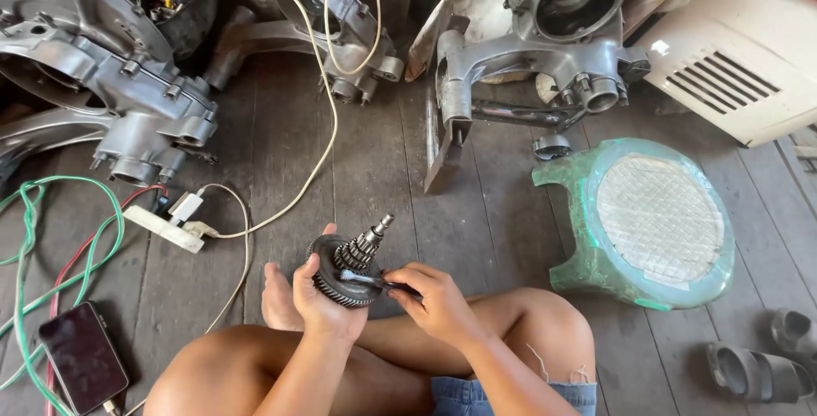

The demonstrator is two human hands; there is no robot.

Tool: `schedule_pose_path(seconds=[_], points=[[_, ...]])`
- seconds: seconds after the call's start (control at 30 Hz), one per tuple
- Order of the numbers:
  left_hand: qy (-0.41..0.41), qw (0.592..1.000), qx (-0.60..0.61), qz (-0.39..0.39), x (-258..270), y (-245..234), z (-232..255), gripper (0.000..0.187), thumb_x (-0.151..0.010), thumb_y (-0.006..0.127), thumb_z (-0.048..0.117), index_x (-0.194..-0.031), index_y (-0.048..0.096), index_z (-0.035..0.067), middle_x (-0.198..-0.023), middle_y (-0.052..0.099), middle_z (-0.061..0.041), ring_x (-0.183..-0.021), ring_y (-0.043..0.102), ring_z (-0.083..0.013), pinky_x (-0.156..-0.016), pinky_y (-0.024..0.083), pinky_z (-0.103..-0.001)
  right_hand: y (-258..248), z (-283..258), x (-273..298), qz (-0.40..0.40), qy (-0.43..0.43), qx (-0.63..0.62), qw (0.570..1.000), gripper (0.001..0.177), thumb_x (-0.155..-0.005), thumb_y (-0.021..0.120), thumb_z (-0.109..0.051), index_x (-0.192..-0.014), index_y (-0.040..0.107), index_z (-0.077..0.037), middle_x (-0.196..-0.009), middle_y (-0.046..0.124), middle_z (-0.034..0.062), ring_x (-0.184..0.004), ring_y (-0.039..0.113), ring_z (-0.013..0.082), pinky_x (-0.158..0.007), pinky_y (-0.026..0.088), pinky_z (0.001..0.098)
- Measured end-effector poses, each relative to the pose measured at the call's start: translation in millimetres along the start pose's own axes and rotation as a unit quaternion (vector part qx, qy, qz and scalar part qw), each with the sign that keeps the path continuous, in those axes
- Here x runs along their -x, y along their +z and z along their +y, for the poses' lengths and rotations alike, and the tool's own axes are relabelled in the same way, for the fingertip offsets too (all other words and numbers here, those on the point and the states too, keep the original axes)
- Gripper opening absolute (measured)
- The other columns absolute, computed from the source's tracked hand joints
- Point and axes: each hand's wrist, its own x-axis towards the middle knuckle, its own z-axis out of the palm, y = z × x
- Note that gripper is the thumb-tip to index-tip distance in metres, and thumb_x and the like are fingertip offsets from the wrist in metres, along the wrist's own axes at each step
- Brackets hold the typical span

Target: The person sits on the floor and cleans a motorcycle gear assembly using a small metal tool. They scrape and scrub the teeth and surfaces of the gears to remove grime, rotating the assembly to access different areas.

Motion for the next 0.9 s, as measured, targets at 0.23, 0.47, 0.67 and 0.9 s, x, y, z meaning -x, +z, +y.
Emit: schedule_pose_path(seconds=[0.23,0.47,0.67,0.9], points=[[0.004,1.0,-0.002,0.026,-3,-1,-1,0.069,-0.085,0.046,0.037,-0.149,0.05,0.012,-0.123,0.06,-0.008,-0.105,0.058,-0.0237,-0.09,0.042,-0.04,1,3,-2,-0.015,-0.003,-0.003,1.0,0.025,-0.083,0.075,0.004,-0.106,0.071,-0.005,-0.094,0.072,0.0035,-0.066,0.061,0.0153,-0.06,0.049,0.0277],[0.008,0.999,-0.011,0.034,-7,-5,-2,0.071,-0.084,0.048,0.039,-0.151,0.049,0.013,-0.121,0.06,-0.008,-0.104,0.058,-0.0228,-0.091,0.042,-0.04,0,1,-5,-0.023,-0.012,-0.004,1.0,0.027,-0.081,0.075,0.006,-0.106,0.07,-0.004,-0.095,0.073,0.0042,-0.066,0.062,0.0153,-0.059,0.049,0.0278],[-0.001,0.998,-0.02,0.051,-1,7,0,0.071,-0.083,0.047,0.038,-0.15,0.05,0.016,-0.123,0.058,-0.007,-0.105,0.056,-0.0228,-0.091,0.041,-0.041,0,-3,-5,-0.021,-0.021,-0.004,1.0,0.027,-0.081,0.075,0.006,-0.106,0.07,-0.004,-0.093,0.072,0.0045,-0.064,0.061,0.0157,-0.058,0.048,0.0283],[0.013,0.999,-0.025,0.037,-7,0,-2,0.076,-0.081,0.051,0.046,-0.152,0.045,0.022,-0.117,0.061,-0.012,-0.098,0.063,-0.0323,-0.07,0.05,-0.058,-5,3,-4,-0.032,-0.02,0.021,0.999,0.02,-0.086,0.075,-0.002,-0.105,0.072,-0.007,-0.09,0.073,0.0091,-0.074,0.069,0.0254,-0.064,0.056,0.0339]])
